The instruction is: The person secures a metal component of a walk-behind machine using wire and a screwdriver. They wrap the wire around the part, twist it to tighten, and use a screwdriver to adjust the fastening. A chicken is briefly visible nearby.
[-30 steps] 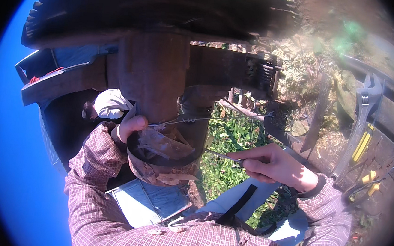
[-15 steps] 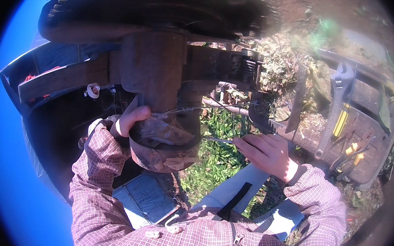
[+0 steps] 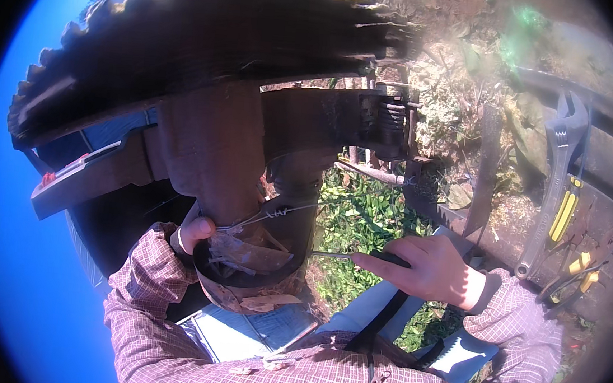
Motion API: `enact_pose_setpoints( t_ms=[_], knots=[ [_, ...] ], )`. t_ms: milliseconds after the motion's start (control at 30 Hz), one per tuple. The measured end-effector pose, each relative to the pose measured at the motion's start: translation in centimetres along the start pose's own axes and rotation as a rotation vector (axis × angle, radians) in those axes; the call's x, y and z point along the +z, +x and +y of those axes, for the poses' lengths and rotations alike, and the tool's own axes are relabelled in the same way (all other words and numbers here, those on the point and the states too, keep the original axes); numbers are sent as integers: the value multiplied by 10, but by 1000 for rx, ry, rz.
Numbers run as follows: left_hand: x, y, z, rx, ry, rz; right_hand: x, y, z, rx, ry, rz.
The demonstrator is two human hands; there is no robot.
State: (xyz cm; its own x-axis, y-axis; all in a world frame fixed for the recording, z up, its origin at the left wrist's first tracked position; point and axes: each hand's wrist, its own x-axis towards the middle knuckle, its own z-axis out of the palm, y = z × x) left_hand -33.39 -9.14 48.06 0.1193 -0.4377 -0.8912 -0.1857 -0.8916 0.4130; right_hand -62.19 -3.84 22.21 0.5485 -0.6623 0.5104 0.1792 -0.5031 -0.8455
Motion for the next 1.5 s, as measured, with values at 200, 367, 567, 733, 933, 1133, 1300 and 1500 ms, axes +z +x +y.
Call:
enact_pose_setpoints(
  t_ms=[200, 367, 567, 733, 933, 1133, 1300, 1500],
  knots=[
    [-20, 4, -9, 80, 58, -117, -11, 8, -7, 160, 248, -73],
    [-25, 3, -13, 57, 130, -59, -4, 8, -9, 375, 733, -55],
    [-17, 6, -1, 123, 105, -153, -15, 22, 12, 944, 1563, -469],
    [-18, 7, 2, 54, 47, -175, -24, 31, 18, 975, 1567, -499],
    [-5, -3, -5, 24, -20, -34, -26, 32, 7, 696, 945, -188],
    [-10, 2, -7, 45, -30, -38, 4, 2, -13, 319, 360, 161],
    [-13, -2, -12, -41, -97, -73, 14, -6, -4, -42, -173, 270],
    [-7, -3, -8, -66, -90, -23, 15, -8, -2, 17, -176, 230]
  ],
)
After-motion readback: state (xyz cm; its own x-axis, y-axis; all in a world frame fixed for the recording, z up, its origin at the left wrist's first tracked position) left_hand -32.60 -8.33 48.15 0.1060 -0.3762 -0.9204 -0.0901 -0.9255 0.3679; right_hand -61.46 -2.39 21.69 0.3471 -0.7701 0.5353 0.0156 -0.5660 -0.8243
